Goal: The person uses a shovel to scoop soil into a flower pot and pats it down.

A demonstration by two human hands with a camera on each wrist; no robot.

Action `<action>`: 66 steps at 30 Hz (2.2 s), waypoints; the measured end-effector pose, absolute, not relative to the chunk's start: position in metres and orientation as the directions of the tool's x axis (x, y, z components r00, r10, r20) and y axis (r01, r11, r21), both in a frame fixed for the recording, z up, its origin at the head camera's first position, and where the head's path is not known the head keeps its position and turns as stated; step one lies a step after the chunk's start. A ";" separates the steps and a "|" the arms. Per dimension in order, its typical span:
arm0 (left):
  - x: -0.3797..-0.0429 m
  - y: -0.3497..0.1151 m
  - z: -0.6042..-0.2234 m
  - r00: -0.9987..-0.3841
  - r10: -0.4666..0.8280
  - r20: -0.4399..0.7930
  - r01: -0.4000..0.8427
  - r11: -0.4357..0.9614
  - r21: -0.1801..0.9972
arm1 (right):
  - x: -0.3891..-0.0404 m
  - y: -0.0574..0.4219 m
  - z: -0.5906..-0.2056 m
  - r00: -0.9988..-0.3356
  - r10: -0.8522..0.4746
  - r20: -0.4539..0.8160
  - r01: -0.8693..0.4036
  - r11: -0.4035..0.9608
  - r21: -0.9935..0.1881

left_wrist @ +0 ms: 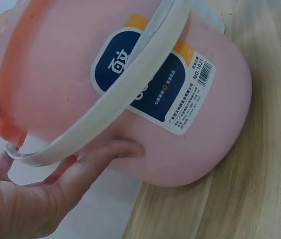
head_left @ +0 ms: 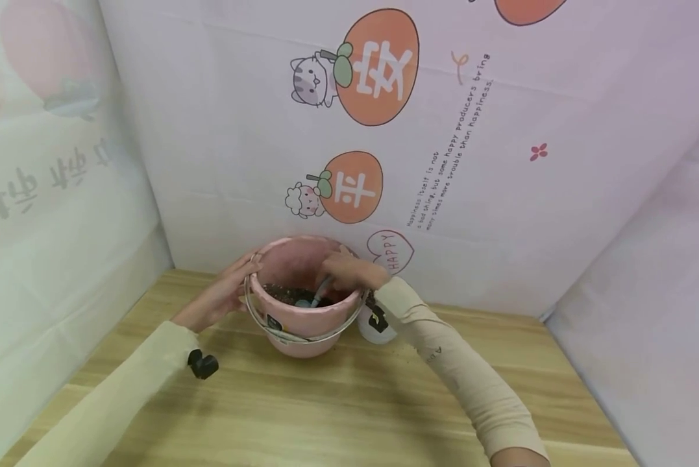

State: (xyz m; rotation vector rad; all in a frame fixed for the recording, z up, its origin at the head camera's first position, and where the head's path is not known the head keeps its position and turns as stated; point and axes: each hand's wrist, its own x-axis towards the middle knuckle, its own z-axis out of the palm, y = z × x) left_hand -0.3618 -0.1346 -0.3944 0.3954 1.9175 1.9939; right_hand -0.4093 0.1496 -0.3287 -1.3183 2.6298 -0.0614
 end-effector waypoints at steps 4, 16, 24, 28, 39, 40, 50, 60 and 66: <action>-0.363 -0.132 -0.393 -0.899 0.437 -0.034 -0.049 -0.023 0.999 | -0.412 0.154 -0.329 -0.576 -0.809 -0.121 -0.797 0.588 -0.139; -0.365 -0.130 -0.392 -0.904 0.424 -0.047 -0.065 -0.027 0.998 | -0.409 0.162 -0.313 -0.596 -0.802 -0.040 -0.785 0.593 -0.179; -0.365 -0.133 -0.391 -0.907 0.418 -0.042 -0.056 -0.021 0.998 | -0.410 0.168 -0.307 -0.532 -0.846 0.027 -0.834 0.518 -0.188; -0.363 -0.134 -0.392 -0.906 0.422 -0.042 -0.056 -0.020 0.998 | -0.409 0.170 -0.310 -0.510 -0.859 0.044 -0.842 0.489 -0.228; -0.363 -0.134 -0.395 -0.909 0.413 -0.051 -0.063 -0.015 0.998 | -0.408 0.183 -0.310 -0.552 -0.830 0.086 -0.824 0.526 -0.209; -0.364 -0.134 -0.395 -0.911 0.409 -0.050 -0.062 -0.014 0.998 | -0.408 0.185 -0.310 -0.556 -0.826 0.095 -0.821 0.527 -0.220; -0.363 -0.133 -0.394 -0.916 0.397 -0.058 -0.065 -0.004 0.998 | -0.406 0.195 -0.309 -0.580 -0.805 0.124 -0.783 0.509 -0.358; -0.368 -0.132 -0.395 -0.917 0.395 -0.055 -0.066 -0.014 0.998 | -0.402 0.199 -0.301 -0.626 -0.775 0.088 -0.728 0.540 -0.423; -0.367 -0.133 -0.395 -0.921 0.385 -0.067 -0.075 -0.004 0.997 | -0.404 0.205 -0.298 -0.634 -0.766 0.104 -0.730 0.550 -0.405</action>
